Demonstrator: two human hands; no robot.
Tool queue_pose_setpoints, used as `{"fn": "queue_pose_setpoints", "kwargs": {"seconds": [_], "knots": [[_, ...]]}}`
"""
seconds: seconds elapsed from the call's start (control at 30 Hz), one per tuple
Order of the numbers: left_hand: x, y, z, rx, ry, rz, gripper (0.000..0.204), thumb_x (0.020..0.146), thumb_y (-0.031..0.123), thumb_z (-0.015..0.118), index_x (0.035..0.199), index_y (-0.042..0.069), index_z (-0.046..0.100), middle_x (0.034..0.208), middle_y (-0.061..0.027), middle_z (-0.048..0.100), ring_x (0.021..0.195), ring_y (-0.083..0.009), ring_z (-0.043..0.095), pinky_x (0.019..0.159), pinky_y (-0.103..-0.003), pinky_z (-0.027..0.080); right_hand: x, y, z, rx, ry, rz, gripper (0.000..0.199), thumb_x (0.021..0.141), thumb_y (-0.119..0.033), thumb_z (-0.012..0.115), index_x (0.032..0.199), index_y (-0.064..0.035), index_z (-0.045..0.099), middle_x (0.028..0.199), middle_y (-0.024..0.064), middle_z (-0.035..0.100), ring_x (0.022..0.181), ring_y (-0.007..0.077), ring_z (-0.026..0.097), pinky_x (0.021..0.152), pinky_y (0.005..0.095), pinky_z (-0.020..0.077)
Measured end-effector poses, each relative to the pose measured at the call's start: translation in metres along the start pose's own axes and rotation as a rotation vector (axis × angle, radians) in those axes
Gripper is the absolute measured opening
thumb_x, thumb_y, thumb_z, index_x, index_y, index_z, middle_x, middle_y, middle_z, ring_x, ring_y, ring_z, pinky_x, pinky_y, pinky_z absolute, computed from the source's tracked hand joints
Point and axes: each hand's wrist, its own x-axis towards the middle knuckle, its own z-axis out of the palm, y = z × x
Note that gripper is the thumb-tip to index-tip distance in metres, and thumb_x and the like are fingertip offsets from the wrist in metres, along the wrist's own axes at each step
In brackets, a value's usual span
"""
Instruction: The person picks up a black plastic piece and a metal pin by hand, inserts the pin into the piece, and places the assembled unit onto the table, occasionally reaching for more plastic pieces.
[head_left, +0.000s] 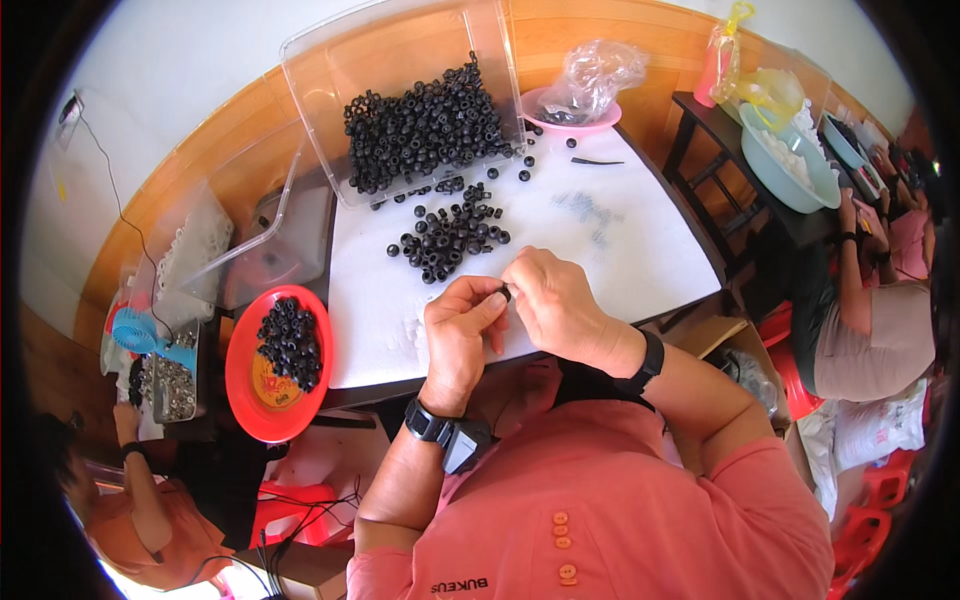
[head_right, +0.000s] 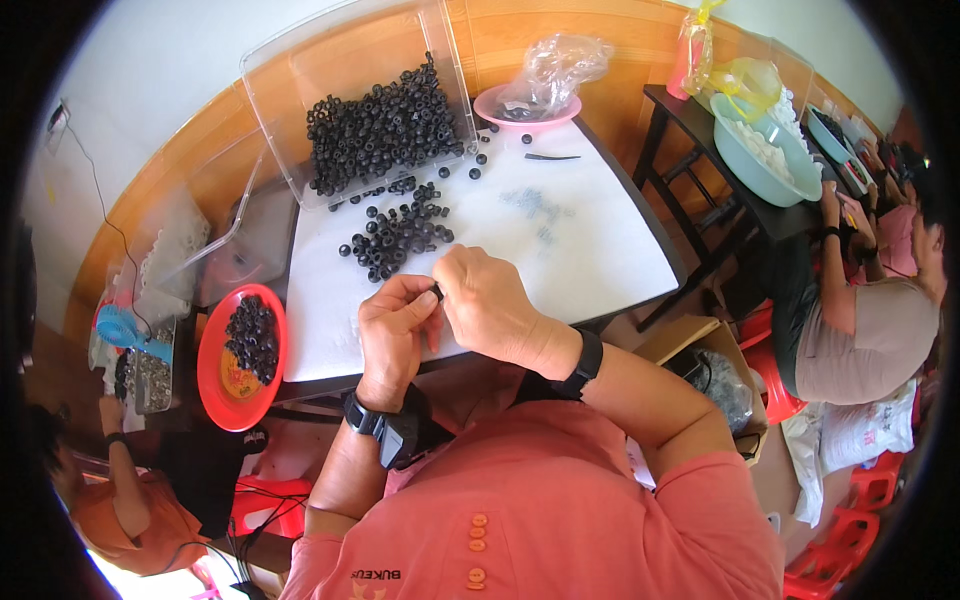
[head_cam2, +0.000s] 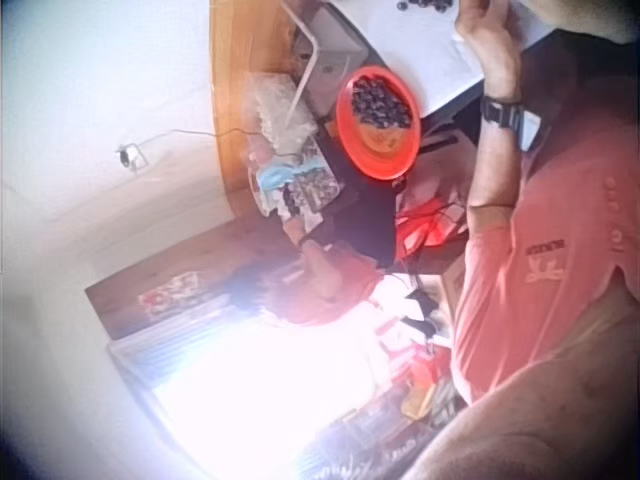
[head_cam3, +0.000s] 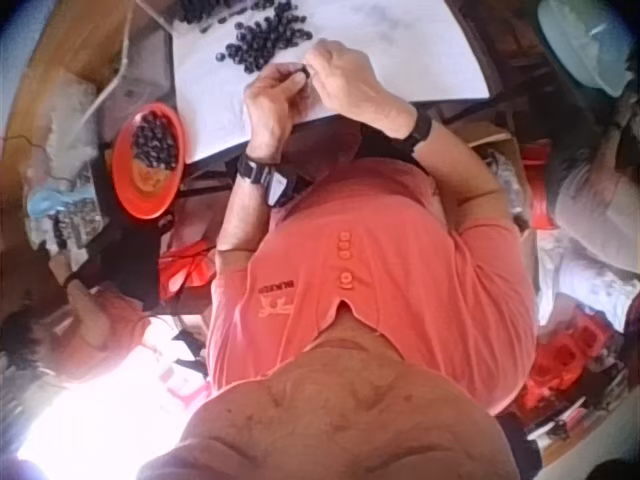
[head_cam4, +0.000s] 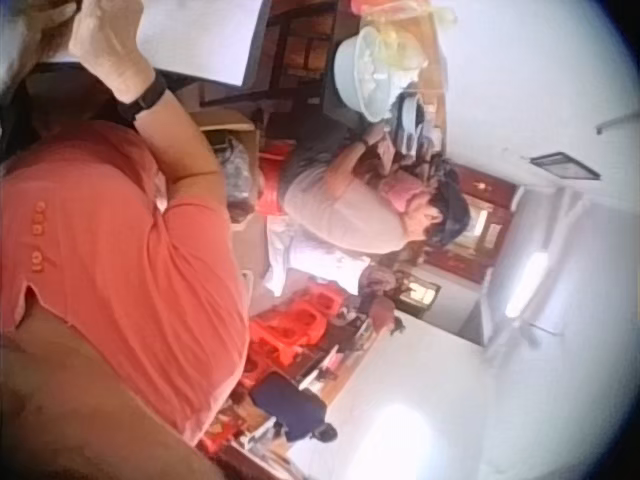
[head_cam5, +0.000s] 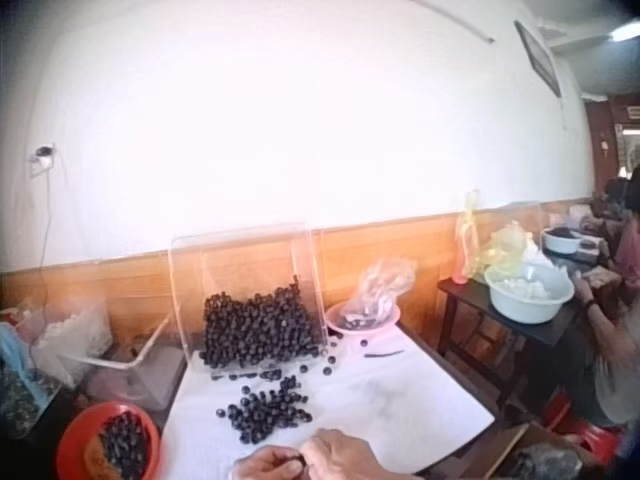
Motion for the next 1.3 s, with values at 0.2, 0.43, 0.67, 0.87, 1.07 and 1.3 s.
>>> {"fn": "queue_pose_setpoints", "kwargs": {"seconds": [0.2,0.43,0.67,0.87,1.07,1.3], "knots": [[-0.002,0.003,0.000,0.024,-0.010,-0.013,0.012,0.092,0.000,0.062,0.102,-0.006,0.065,0.080,-0.0081,0.065,0.062,-0.0131,0.059,0.046,-0.024,0.046,-0.003,-0.004,-0.007,-0.132,-0.034,-0.129,0.019,0.076,-0.005,0.065,0.087,-0.0040,0.049,0.086,0.0132,0.056,0.077,0.0341,0.059,0.061,0.0443,0.0479],[-0.004,0.011,0.006,0.081,-0.053,-0.048,0.014,0.092,0.001,0.062,0.102,-0.009,0.066,0.085,-0.0125,0.070,0.067,-0.0166,0.064,0.055,-0.026,0.051,-0.013,-0.012,-0.009,-0.074,-0.026,-0.052,0.026,0.072,-0.006,0.067,0.088,-0.0046,0.048,0.084,0.0124,0.056,0.074,0.0329,0.060,0.060,0.0439,0.0490],[-0.012,0.019,0.018,0.184,-0.015,-0.083,0.015,0.093,0.004,0.063,0.099,-0.009,0.067,0.083,-0.0131,0.070,0.061,-0.0163,0.064,0.050,-0.026,0.050,-0.021,-0.013,0.004,-0.169,0.147,0.017,0.030,0.069,-0.005,0.069,0.089,-0.0056,0.047,0.079,0.0105,0.055,0.069,0.0315,0.060,0.055,0.0430,0.0482],[-0.017,0.023,0.019,0.293,-0.044,-0.133,0.023,0.097,0.010,0.059,0.101,-0.011,0.065,0.078,-0.0146,0.069,0.056,-0.0185,0.064,0.043,-0.024,0.046,-0.025,-0.007,-0.001,-0.042,0.123,0.024,0.031,0.070,-0.007,0.071,0.090,-0.0065,0.048,0.077,0.0101,0.056,0.068,0.0314,0.061,0.054,0.0426,0.0470],[-0.018,0.019,0.015,0.242,-0.059,-0.131,0.021,0.097,0.011,0.057,0.095,-0.009,0.065,0.074,-0.0141,0.069,0.053,-0.0173,0.062,0.042,-0.023,0.044,-0.025,-0.010,-0.001,0.112,0.096,0.117,0.030,0.071,-0.006,0.072,0.090,-0.0062,0.047,0.072,0.0109,0.057,0.062,0.0329,0.061,0.053,0.0438,0.0465],[-0.019,0.018,0.015,0.258,-0.046,-0.129,0.020,0.097,0.012,0.059,0.095,-0.007,0.065,0.073,-0.0121,0.068,0.054,-0.0148,0.061,0.042,-0.022,0.042,-0.022,-0.007,0.002,0.034,0.067,0.106,0.029,0.072,-0.009,0.071,0.087,-0.0063,0.047,0.070,0.0110,0.058,0.064,0.0329,0.062,0.052,0.0445,0.0462]]}}
